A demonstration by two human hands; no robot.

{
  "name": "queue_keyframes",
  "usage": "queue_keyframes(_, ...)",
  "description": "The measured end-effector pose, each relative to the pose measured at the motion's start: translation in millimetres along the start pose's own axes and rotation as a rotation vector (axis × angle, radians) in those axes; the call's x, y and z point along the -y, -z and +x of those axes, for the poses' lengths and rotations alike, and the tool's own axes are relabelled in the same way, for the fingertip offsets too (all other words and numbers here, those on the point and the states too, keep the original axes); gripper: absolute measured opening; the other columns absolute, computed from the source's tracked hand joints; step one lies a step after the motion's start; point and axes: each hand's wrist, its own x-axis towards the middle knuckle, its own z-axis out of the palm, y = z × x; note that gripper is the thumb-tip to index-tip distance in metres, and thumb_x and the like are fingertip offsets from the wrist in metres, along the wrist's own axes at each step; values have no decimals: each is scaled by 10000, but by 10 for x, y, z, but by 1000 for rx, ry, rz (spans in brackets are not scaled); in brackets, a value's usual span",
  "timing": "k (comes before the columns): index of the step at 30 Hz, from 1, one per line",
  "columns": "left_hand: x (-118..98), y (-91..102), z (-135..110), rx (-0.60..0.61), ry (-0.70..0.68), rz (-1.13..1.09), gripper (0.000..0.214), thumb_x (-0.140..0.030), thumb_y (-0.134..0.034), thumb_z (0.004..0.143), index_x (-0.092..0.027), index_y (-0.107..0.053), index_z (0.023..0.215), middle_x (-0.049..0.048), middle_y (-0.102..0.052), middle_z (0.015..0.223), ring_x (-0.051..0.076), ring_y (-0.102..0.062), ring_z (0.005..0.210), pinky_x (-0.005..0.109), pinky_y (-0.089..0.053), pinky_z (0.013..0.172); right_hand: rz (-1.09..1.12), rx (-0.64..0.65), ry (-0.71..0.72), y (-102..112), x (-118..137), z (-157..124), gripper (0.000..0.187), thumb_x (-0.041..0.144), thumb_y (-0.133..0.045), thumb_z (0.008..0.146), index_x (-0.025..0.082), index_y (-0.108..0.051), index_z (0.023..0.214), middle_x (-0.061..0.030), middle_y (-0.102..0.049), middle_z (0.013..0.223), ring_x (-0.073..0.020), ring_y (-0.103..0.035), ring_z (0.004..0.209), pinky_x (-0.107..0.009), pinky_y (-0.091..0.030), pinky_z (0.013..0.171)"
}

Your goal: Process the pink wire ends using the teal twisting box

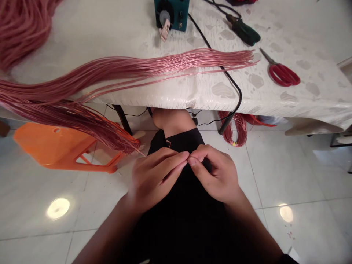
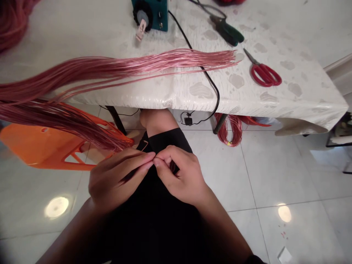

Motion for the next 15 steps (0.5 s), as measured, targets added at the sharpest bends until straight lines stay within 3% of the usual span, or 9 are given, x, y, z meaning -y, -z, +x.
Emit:
queue_keyframes(6, -26, 14, 6, -38, 49, 28, 167, -60, -745, 852, -186, -709, 956, -20, -741, 862, 98, -693, 745, 218, -566, 700, -28, -12, 29, 3, -3, 4, 98, 151, -612, 918, 209, -609, 839, 42, -584, 669, -93, -544, 591, -222, -456, 538)
queue_keyframes(15, -10, 48, 37, 36, 40, -2, 153, -68, -690, 887, -208, -693, 949, -7, -731, 856, 114, -684, 738, 234, -555, 663, -24, -13, 36, 4, -4, 0, 100, 149, -618, 909, 212, -609, 832, 46, -581, 661, -88, -530, 577, -217, -455, 529)
